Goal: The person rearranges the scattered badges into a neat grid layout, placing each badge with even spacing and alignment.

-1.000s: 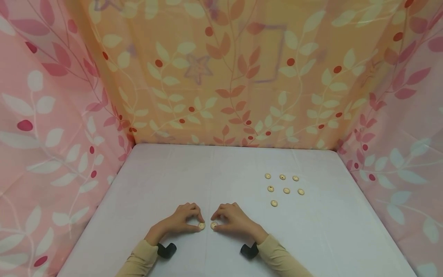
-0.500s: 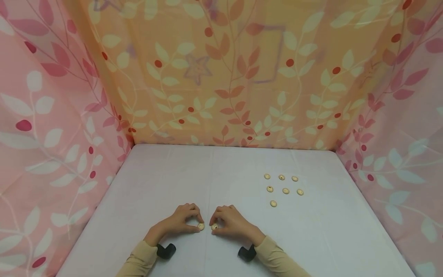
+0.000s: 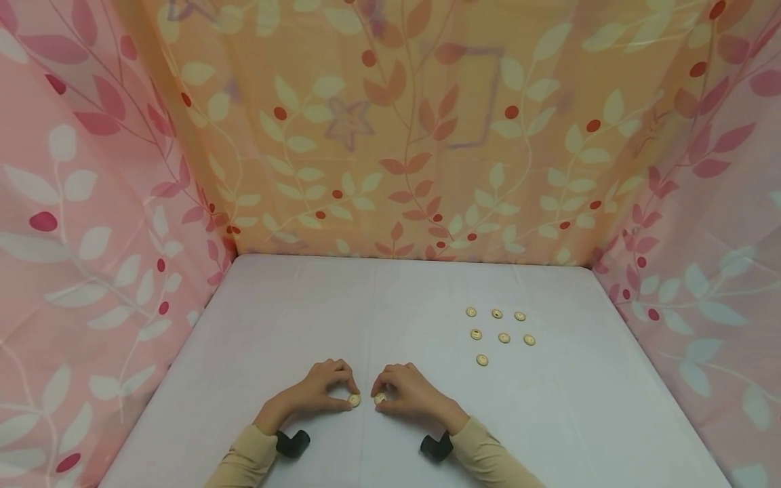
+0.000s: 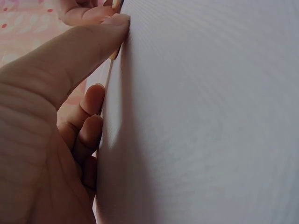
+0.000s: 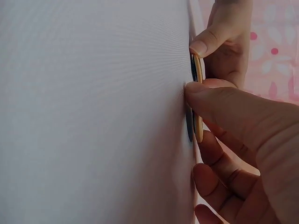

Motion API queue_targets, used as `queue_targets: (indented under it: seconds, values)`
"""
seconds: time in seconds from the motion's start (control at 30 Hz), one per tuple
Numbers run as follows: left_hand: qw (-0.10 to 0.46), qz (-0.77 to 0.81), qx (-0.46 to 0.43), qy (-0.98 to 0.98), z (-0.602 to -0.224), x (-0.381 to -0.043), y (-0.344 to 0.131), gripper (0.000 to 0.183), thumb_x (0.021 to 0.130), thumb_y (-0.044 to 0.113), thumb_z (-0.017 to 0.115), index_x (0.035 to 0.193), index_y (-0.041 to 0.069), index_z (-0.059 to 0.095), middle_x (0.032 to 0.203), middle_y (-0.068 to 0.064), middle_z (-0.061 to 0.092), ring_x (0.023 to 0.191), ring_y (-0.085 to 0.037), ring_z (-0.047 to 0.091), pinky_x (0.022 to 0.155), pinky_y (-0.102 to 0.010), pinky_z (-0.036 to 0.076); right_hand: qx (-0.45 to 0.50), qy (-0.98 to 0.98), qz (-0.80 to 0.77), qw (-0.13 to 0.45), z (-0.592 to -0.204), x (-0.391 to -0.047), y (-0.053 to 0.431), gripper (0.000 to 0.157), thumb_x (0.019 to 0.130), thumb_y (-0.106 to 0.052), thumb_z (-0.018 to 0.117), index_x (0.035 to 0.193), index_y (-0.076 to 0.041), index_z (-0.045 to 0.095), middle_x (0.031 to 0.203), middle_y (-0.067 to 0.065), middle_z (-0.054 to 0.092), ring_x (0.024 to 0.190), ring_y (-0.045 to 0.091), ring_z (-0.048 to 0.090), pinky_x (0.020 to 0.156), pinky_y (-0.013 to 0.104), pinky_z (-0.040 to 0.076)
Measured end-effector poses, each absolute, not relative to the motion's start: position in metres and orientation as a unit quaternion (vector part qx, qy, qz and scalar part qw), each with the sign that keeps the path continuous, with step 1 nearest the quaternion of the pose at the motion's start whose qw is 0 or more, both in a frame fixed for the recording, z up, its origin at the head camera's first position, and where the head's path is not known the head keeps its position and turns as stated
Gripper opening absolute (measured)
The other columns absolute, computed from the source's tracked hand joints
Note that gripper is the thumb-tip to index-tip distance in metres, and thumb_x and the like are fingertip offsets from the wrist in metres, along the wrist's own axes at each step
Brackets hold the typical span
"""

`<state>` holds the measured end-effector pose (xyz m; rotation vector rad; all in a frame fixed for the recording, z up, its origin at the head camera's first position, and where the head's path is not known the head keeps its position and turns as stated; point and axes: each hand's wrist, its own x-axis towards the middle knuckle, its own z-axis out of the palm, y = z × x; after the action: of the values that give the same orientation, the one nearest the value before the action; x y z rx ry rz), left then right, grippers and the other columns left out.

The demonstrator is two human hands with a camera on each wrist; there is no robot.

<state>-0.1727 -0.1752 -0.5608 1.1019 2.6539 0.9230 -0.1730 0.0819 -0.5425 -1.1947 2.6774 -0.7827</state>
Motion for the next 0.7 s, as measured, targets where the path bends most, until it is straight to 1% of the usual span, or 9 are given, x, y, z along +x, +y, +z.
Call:
queue_targets:
  seconds: [0.23, 0.47, 0.57, 0.7]
  values:
    - [0.063, 0.307, 0.364, 0.877, -0.561, -0.172, -0.175, 0.020, 0.079, 0.046, 0.068, 0.095, 0.036, 0.062, 0.103, 0.020, 0.048, 0.095, -0.004, 0.041, 0.083, -0.037, 0.028, -0.394, 0.871, -0.290, 0.043, -0.542, -0.176, 0.091, 0.015, 0.078, -0.026, 0.073, 0.092, -0.023, 0.066, 0.090, -0.012, 0.059, 0.079, 0.002, 0.049, 0.076, 0.023, 0.039]
    - [0.067, 0.310, 0.358, 0.878, -0.560, -0.172, -0.175, 0.020, 0.079, 0.045, 0.069, 0.095, 0.037, 0.062, 0.102, 0.021, 0.048, 0.094, -0.003, 0.041, 0.084, -0.037, 0.028, -0.372, 0.865, -0.328, 0.072, -0.539, -0.182, 0.100, 0.016, 0.078, -0.019, 0.073, 0.092, -0.018, 0.066, 0.090, -0.009, 0.057, 0.080, 0.006, 0.051, 0.073, 0.019, 0.041]
    - [0.069, 0.311, 0.357, 0.878, -0.560, -0.172, -0.175, 0.020, 0.079, 0.045, 0.069, 0.095, 0.037, 0.062, 0.102, 0.021, 0.047, 0.095, -0.003, 0.041, 0.084, -0.036, 0.028, -0.365, 0.868, -0.331, 0.066, -0.539, -0.184, 0.105, 0.016, 0.077, -0.018, 0.074, 0.091, -0.018, 0.067, 0.088, -0.009, 0.056, 0.079, 0.005, 0.050, 0.072, 0.019, 0.041]
    - [0.060, 0.311, 0.363, 0.876, -0.561, -0.172, -0.175, 0.020, 0.078, 0.044, 0.069, 0.095, 0.036, 0.062, 0.102, 0.021, 0.048, 0.094, -0.003, 0.041, 0.083, -0.036, 0.028, -0.365, 0.868, -0.335, 0.041, -0.541, -0.187, 0.112, 0.016, 0.075, -0.018, 0.075, 0.090, -0.016, 0.067, 0.087, -0.008, 0.057, 0.079, 0.005, 0.050, 0.073, 0.019, 0.042]
